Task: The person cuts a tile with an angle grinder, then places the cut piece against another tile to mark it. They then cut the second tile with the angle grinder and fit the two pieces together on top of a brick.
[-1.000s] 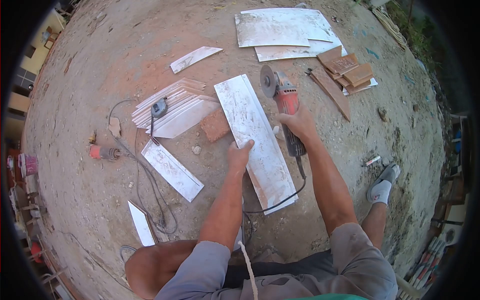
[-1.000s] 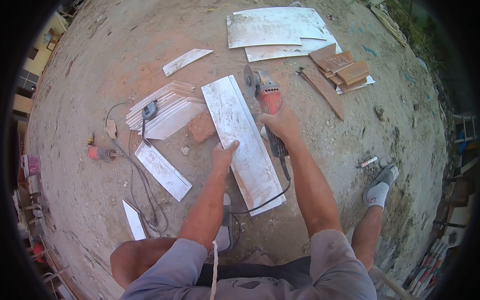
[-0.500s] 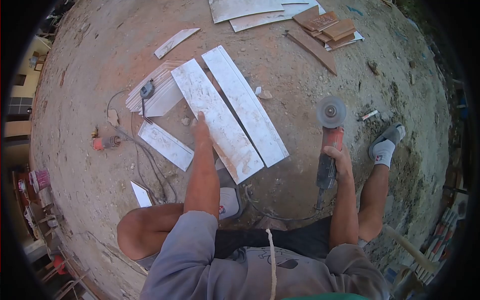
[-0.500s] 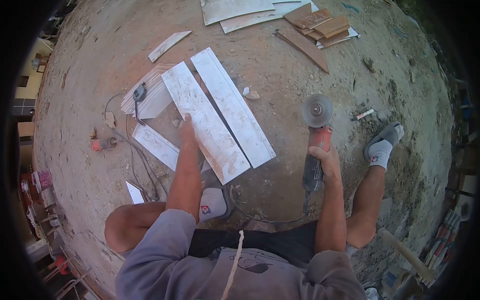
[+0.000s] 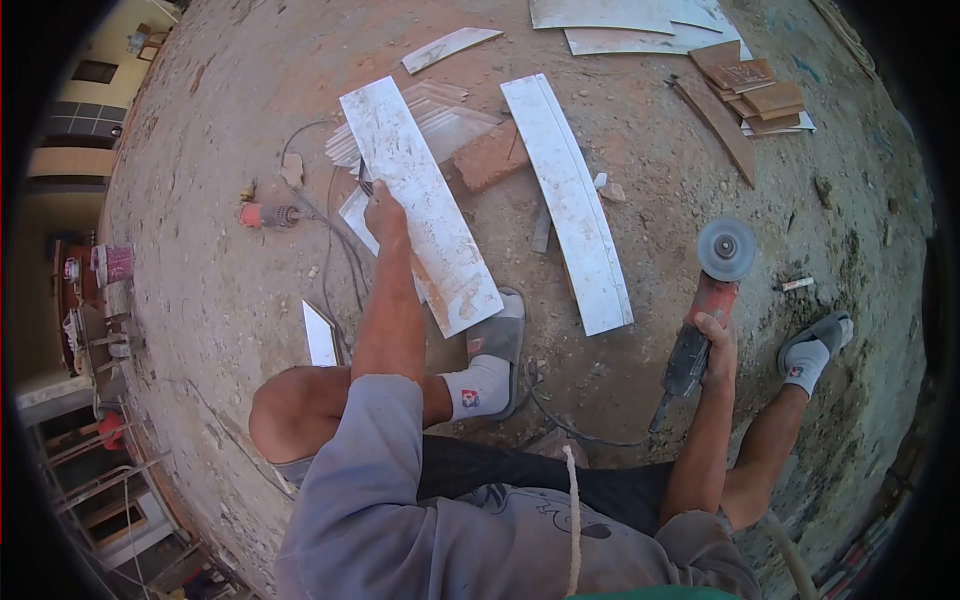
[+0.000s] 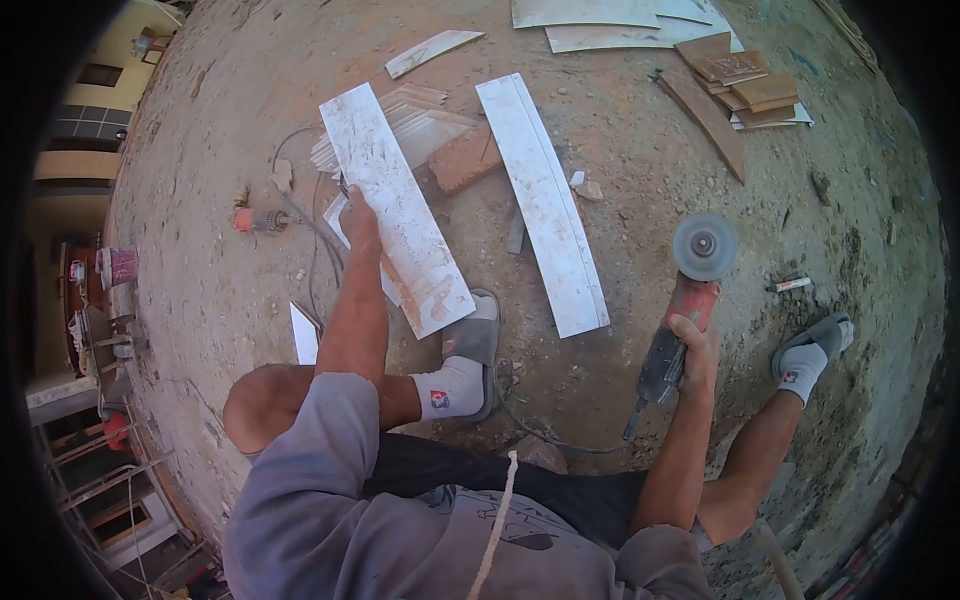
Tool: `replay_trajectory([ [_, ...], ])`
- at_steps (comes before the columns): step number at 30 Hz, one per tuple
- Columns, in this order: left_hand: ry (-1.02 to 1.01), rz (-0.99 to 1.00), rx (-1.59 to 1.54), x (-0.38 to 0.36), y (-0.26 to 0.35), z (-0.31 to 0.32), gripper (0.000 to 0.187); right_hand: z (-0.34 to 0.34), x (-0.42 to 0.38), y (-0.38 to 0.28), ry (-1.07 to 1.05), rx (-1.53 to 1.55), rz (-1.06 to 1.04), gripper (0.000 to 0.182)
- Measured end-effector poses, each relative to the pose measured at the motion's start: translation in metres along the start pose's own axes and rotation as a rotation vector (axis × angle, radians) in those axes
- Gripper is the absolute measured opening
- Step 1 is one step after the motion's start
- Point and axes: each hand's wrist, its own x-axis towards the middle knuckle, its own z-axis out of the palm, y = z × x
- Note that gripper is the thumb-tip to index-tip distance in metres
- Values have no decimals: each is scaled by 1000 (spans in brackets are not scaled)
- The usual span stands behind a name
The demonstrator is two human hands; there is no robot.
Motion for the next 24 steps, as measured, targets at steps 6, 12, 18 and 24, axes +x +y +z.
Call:
replay_trajectory([
  [6,-2,10,46,28,-2,-10,68,3,3,6,25,0,-5,45],
  [12,-38,53,-65,31,-13,18,65,5,7,9,56,26,31,45],
  [18,-84,210,-59,48,-13,53,65,15,5,-1,54,80,66,51],
  [24,-182,175,210,69,-19,46,58,15,17,4,8,200,83,50],
])
